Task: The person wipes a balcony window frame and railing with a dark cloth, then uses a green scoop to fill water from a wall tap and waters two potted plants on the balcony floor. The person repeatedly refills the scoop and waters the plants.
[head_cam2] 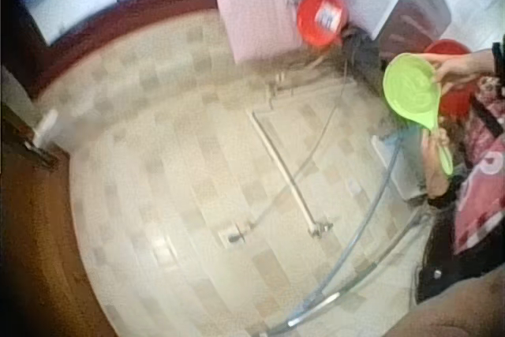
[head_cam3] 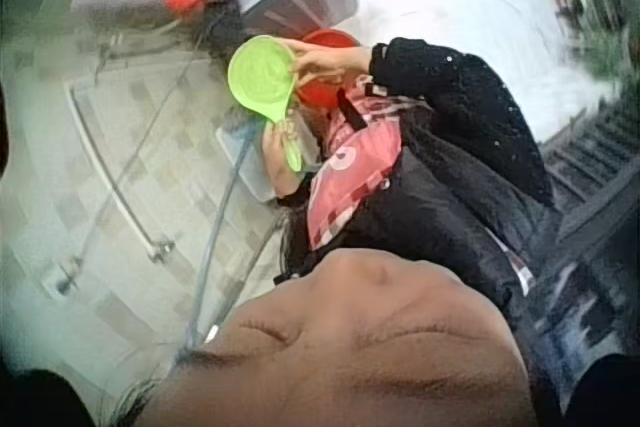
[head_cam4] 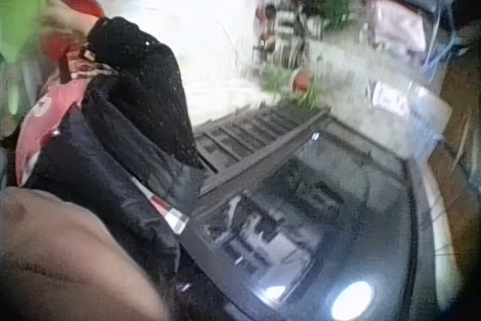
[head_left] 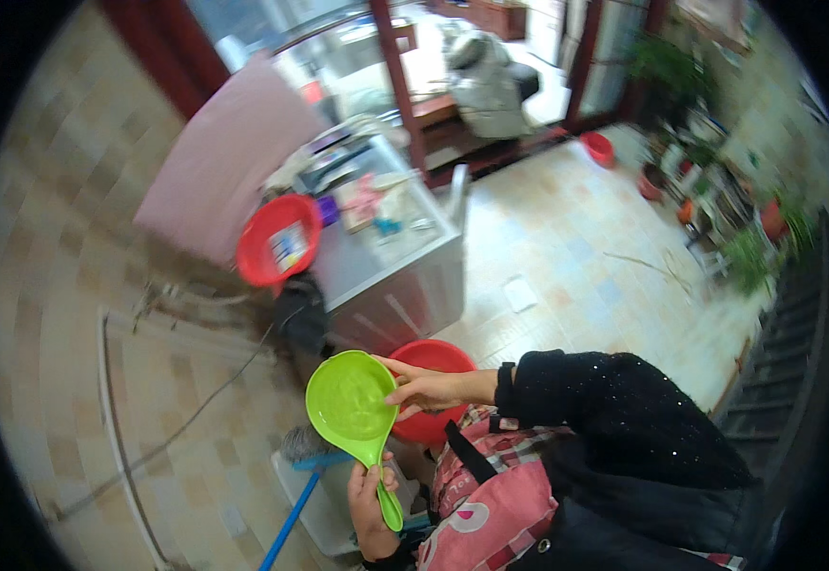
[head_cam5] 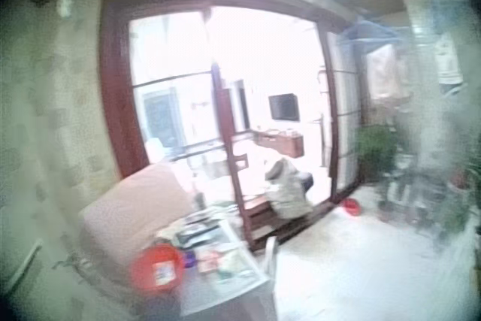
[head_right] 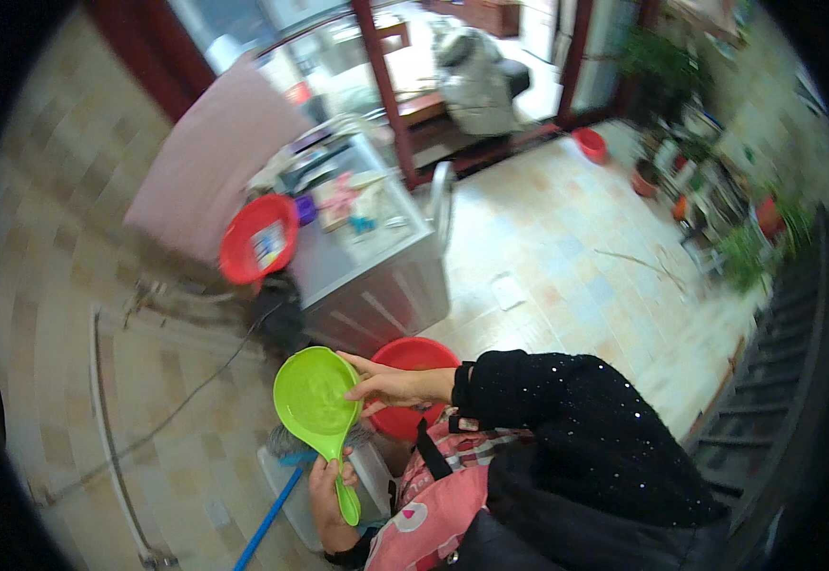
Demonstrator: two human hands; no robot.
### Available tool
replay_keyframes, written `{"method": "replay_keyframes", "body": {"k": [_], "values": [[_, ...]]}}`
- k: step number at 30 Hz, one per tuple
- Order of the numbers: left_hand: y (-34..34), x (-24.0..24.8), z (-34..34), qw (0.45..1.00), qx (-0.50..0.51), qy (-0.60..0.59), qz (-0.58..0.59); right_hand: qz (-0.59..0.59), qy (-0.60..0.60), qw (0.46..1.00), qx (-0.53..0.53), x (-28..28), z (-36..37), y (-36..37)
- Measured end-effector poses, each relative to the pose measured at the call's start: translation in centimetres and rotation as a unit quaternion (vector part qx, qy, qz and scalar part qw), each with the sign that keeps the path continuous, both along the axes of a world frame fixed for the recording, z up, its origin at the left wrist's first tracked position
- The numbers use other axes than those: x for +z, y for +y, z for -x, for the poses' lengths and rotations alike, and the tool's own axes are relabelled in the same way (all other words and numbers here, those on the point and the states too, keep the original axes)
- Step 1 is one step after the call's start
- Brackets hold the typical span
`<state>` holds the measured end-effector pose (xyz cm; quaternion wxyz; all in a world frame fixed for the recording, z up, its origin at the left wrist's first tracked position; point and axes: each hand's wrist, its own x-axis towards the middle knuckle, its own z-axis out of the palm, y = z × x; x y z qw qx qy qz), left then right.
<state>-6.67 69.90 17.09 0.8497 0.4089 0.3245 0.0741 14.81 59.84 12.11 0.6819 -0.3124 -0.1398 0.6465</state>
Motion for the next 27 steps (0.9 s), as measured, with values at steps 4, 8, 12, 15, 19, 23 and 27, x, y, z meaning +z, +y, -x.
{"method": "replay_keyframes", "body": {"k": [4,8,12,15,19,23,27], "values": [[-4.8,0.5,-5.8,0.994,-0.108,0.001,-0.032,0.018,0.009,0.994,-0.109,-0.1,-3.8,-8.5],[-9.6,0.2,-11.5,0.972,-0.235,-0.002,-0.024,0.041,0.023,0.977,-0.206,-1.3,-6.3,-16.7],[-13.5,-1.0,-16.9,0.952,-0.304,0.002,0.027,0.081,0.03,0.952,-0.294,-3.3,-8.7,-23.7],[-15.2,-1.3,-20.6,0.942,-0.333,-0.019,0.017,0.085,0.035,0.923,-0.374,-3.9,-10.1,-29.2],[-15.3,-2.2,-25.0,0.938,-0.347,-0.004,-0.021,0.091,0.045,0.872,-0.479,-4.7,-11.2,-35.0],[-15.7,-4.0,-29.9,0.929,-0.37,0.007,-0.008,0.097,0.045,0.811,-0.574,-4.8,-11.9,-39.9],[-17.1,-6.1,-35.9,0.927,-0.373,0.038,0.03,0.121,0.06,0.749,-0.649,-4.2,-13.6,-43.9]]}}
